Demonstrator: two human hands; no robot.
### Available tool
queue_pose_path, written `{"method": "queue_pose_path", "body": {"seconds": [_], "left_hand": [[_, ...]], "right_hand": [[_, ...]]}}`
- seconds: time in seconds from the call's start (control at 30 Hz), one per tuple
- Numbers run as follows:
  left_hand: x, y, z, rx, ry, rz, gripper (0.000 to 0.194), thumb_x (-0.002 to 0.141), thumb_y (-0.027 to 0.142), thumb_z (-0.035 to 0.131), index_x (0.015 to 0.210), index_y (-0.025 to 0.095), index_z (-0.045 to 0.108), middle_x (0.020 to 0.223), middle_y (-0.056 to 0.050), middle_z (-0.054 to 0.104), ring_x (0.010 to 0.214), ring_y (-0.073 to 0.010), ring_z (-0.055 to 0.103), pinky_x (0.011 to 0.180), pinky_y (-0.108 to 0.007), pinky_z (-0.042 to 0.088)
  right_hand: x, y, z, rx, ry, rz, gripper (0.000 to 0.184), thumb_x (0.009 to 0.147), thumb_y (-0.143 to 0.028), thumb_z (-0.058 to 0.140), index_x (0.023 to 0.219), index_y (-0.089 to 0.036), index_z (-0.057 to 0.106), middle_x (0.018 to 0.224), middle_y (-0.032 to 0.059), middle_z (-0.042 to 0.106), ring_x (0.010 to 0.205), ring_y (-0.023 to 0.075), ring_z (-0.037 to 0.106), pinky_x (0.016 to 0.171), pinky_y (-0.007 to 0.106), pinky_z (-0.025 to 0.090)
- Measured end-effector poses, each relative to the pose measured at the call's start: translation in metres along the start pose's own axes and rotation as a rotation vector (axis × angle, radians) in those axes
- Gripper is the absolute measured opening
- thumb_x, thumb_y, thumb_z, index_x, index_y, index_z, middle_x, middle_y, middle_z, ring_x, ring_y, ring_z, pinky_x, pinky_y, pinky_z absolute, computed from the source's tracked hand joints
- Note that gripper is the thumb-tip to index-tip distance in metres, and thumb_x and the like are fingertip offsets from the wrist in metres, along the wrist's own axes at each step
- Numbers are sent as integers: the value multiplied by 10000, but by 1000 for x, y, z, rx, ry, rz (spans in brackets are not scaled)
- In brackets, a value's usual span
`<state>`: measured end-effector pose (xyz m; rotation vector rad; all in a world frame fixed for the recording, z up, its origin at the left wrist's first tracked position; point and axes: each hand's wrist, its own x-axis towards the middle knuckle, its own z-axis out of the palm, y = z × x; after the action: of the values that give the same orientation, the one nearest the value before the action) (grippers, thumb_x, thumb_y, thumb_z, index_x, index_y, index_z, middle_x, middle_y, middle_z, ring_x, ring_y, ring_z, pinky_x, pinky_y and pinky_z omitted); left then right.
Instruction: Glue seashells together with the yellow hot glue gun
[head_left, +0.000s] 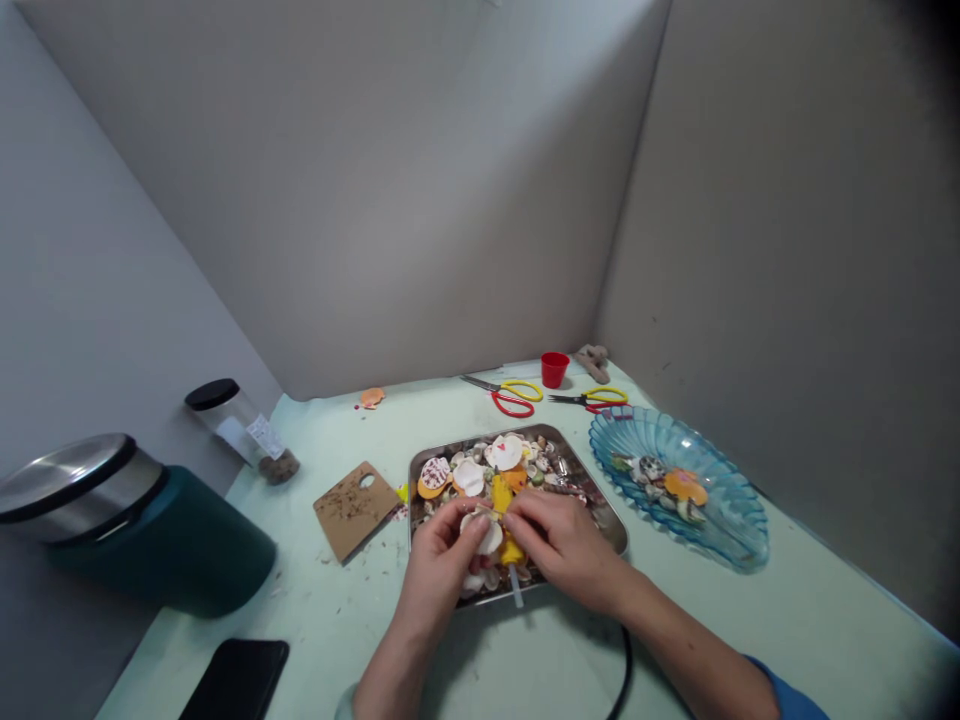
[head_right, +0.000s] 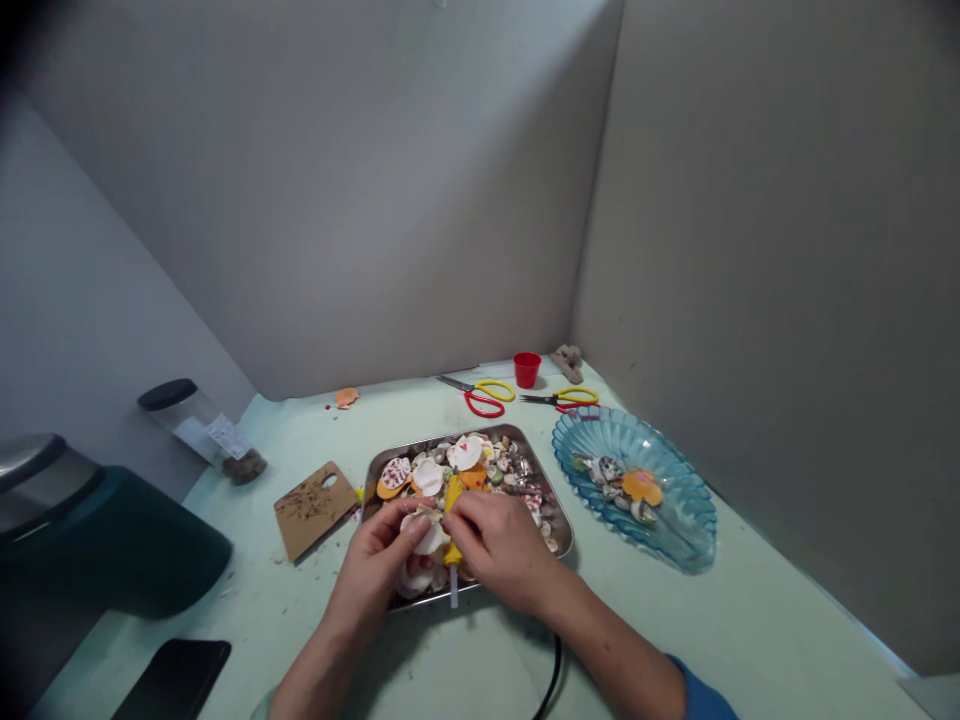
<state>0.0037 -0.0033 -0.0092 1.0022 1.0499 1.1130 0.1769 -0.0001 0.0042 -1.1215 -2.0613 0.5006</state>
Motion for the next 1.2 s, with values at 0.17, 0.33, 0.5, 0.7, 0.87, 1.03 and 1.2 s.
{"method": "queue_pose_path", "body": {"seconds": [0.17, 0.33, 0.5, 0.7, 0.87, 1.03, 1.2], "left_hand": [[0, -1, -1, 23, -4, 11, 414, 685, 469, 798, 898, 138, 670, 655, 10, 625, 489, -84, 508, 458, -186, 400], [1, -2, -2, 45, -4, 16, 412, 699, 488, 781, 884, 142, 657, 638, 16, 616, 466, -74, 483, 450, -183, 391], [1, -2, -2, 56, -17, 25, 415, 702, 501, 774, 864, 140, 648, 610, 21, 606, 459, -72, 480, 445, -176, 376], [1, -3, -1, 26, -6, 9, 414, 688, 478, 793, 882, 141, 649, 619, 28, 602, 460, -68, 472, 446, -176, 381], [1, -4, -2, 23, -38, 2, 409, 705, 440, 792, 956, 145, 659, 676, 19, 628, 503, -80, 512, 485, -187, 424], [2, -5, -3, 39, -15, 20, 383, 751, 465, 751, 933, 143, 651, 670, 15, 624, 492, -75, 499, 465, -178, 408], [1, -4, -3, 13, 5, 13, 392, 736, 472, 762, 923, 147, 648, 663, 20, 623, 490, -74, 507, 459, -171, 420]], "right_hand": [[1, -2, -2, 39, -28, 31, 327, 956, -230, 455, 630, -205, 458, 626, -9, 529, 599, 144, 514, 579, 259, 340], [1, -1, -2, 59, -38, 34, 307, 945, -216, 452, 639, -200, 474, 634, -5, 540, 606, 145, 518, 588, 260, 336], [1, -2, -3, 65, -57, 72, 313, 931, -223, 467, 620, -201, 452, 614, -11, 527, 590, 139, 508, 577, 254, 321], [2, -2, -2, 43, -51, 85, 306, 929, -224, 455, 624, -204, 436, 618, -9, 526, 598, 141, 507, 578, 252, 308], [2, 0, 0, 28, -20, 80, 322, 931, -217, 458, 614, -207, 406, 608, -13, 515, 585, 136, 500, 570, 252, 300], [0, 1, 3, -32, 1, 9, 328, 957, -225, 457, 630, -204, 435, 616, -11, 522, 594, 141, 505, 584, 262, 309], [-2, 6, 8, -74, 38, -65, 298, 989, -245, 456, 700, -199, 512, 666, 0, 565, 632, 151, 527, 622, 271, 340]]}}
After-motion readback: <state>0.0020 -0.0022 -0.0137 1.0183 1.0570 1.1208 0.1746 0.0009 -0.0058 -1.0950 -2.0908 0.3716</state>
